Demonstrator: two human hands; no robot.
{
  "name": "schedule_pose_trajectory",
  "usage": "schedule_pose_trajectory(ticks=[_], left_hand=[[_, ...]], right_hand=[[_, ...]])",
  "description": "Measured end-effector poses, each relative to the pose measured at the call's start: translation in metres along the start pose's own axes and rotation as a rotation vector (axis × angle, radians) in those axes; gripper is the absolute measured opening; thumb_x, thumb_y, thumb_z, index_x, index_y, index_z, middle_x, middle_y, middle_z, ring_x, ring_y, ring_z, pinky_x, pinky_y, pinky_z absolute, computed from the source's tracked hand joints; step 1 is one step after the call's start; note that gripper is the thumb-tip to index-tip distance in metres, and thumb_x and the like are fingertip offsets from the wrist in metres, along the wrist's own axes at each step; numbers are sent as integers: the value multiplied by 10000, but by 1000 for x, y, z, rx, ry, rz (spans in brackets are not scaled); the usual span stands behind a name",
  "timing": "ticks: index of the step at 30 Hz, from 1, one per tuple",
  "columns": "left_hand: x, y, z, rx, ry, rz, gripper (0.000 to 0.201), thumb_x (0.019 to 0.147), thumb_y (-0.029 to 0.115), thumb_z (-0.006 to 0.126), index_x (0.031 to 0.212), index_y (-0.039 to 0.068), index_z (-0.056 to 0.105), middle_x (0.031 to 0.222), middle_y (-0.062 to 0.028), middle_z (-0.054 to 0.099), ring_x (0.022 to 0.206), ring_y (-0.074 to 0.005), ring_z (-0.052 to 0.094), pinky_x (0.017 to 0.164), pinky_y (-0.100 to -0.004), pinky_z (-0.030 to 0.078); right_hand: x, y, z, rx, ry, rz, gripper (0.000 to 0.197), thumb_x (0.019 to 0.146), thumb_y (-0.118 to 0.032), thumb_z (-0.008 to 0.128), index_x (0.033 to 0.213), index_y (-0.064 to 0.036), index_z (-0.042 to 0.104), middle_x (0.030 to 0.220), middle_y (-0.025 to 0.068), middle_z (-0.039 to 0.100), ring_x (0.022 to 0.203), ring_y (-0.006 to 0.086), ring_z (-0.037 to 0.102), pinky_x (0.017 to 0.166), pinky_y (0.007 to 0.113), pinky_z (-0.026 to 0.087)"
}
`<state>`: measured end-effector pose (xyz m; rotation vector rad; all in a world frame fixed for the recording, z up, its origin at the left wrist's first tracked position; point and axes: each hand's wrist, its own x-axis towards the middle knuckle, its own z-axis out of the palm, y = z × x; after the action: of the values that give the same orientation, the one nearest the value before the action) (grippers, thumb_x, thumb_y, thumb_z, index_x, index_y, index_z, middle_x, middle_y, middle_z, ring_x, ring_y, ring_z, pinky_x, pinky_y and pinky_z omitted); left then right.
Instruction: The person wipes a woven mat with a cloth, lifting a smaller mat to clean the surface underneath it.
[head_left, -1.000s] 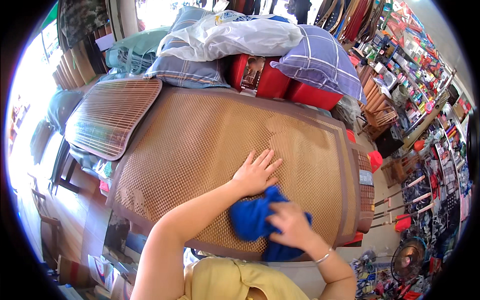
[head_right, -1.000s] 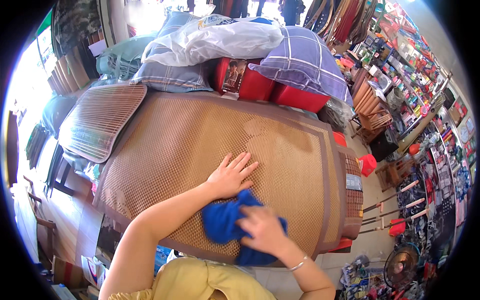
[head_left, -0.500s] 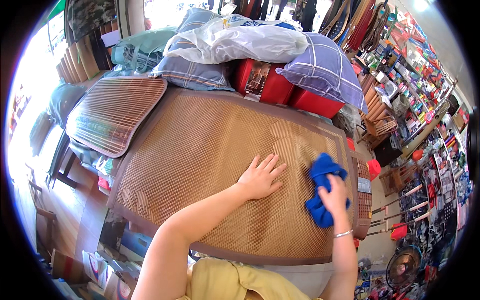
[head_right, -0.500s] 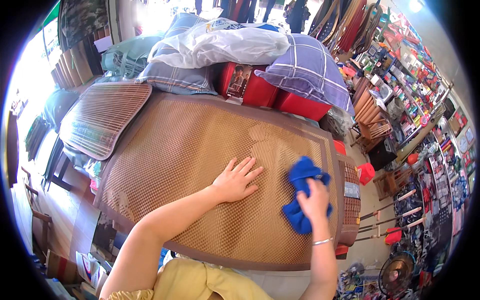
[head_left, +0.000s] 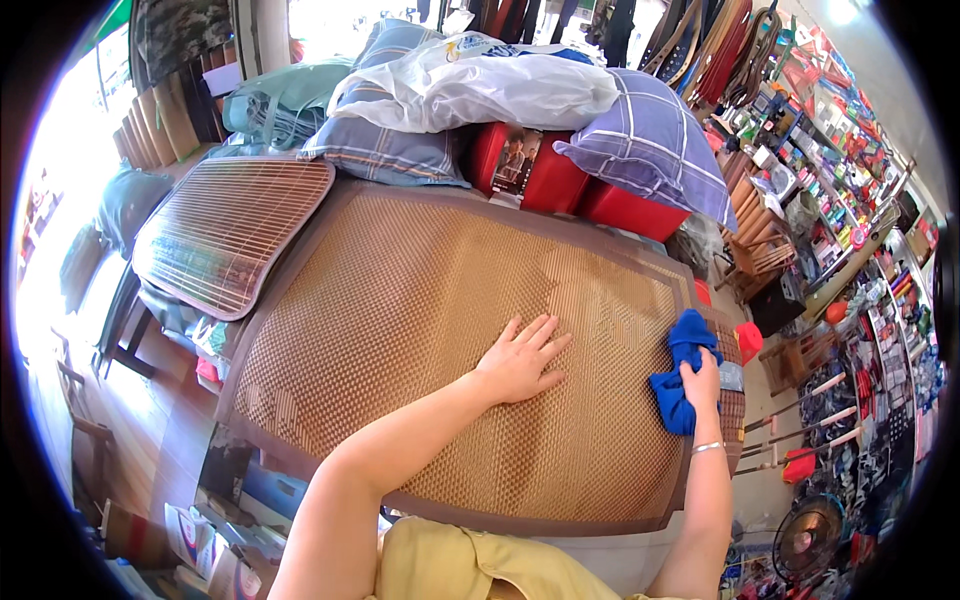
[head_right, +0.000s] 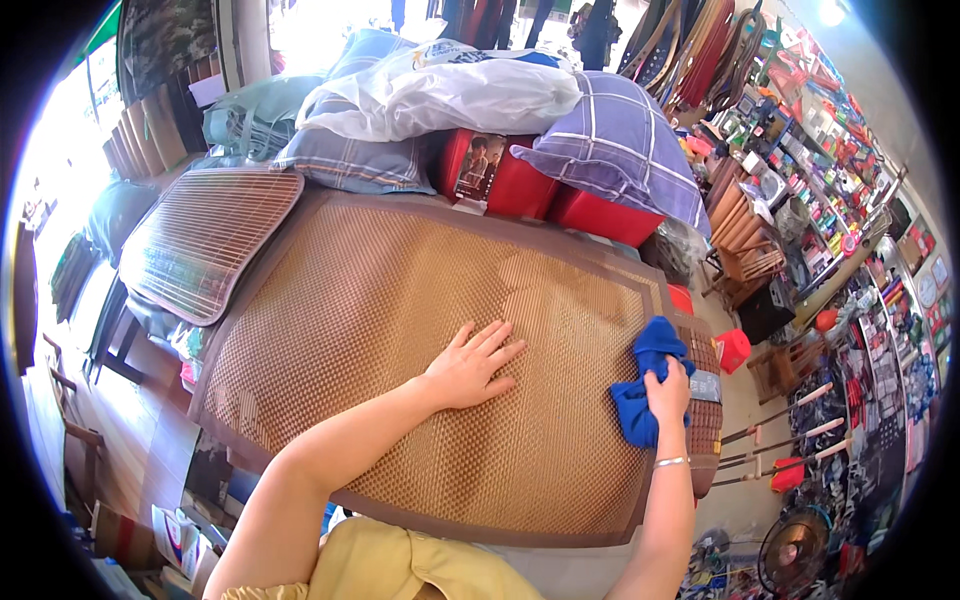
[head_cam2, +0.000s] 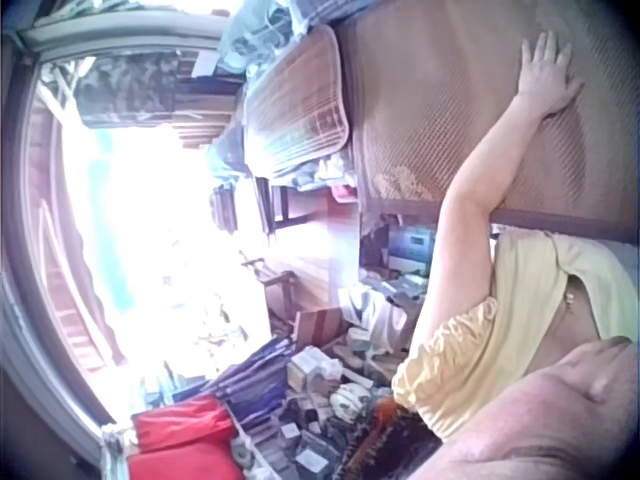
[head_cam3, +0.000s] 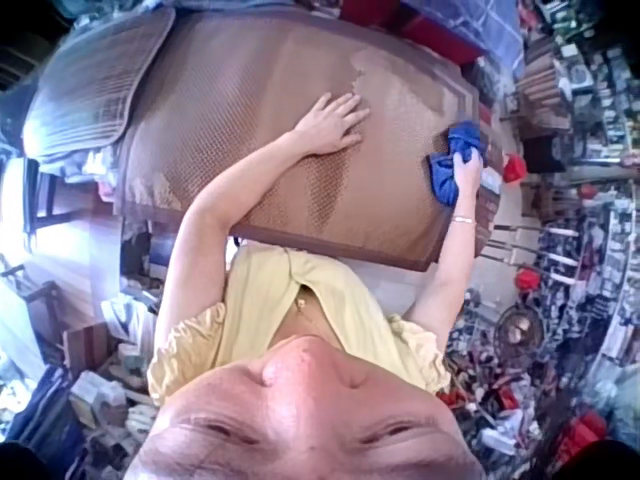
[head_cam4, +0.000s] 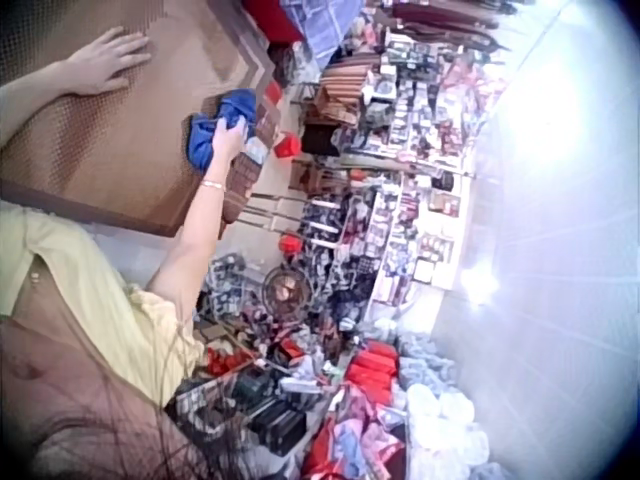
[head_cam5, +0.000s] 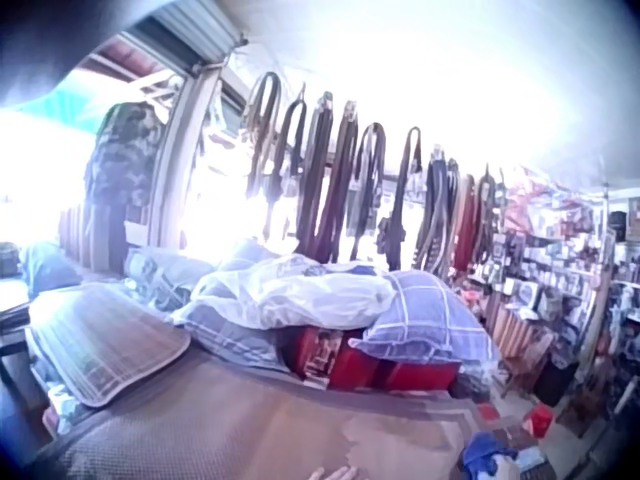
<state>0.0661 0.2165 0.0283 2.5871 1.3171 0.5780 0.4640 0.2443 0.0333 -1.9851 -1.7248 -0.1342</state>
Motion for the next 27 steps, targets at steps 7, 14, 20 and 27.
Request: schedule_pose_trajectory(ticks=[7,14,20,27], left_hand=[[-5,-4,-4,-7,-10,-38,677,953,488,515,1504,122,371,1567,-199,312,1471,-344,262,1187,-561,187],[-6,-10,-4,-2,-19,-26,663,912,482,561,1394,33,490,1489,-222,424,1431,-365,323,1184,-550,194],[-1,-5,-8,-45,-44,1,714,944,477,547,1491,54,369,1562,-229,306,1469,-360,259,1182,-559,195],[-3,-6,-11,-10,-37,-2,716,940,468,561,1492,56,366,1562,-228,306,1462,-363,274,1176,-568,204]], right_hand=[[-14,-119,8,96,-53,-307,425,738,-238,700,1116,-54,644,1081,181,659,987,378,624,860,485,497],[-52,-202,17,395,-185,-622,525,719,-237,743,1186,-32,616,1244,212,597,1139,396,565,971,483,442],[20,-84,36,222,-45,-253,485,750,-254,721,1179,-49,624,1219,172,625,1105,377,590,953,473,471],[53,-60,39,28,-36,-3,524,790,-336,681,1239,-77,602,1224,169,611,1146,368,564,956,513,446]])
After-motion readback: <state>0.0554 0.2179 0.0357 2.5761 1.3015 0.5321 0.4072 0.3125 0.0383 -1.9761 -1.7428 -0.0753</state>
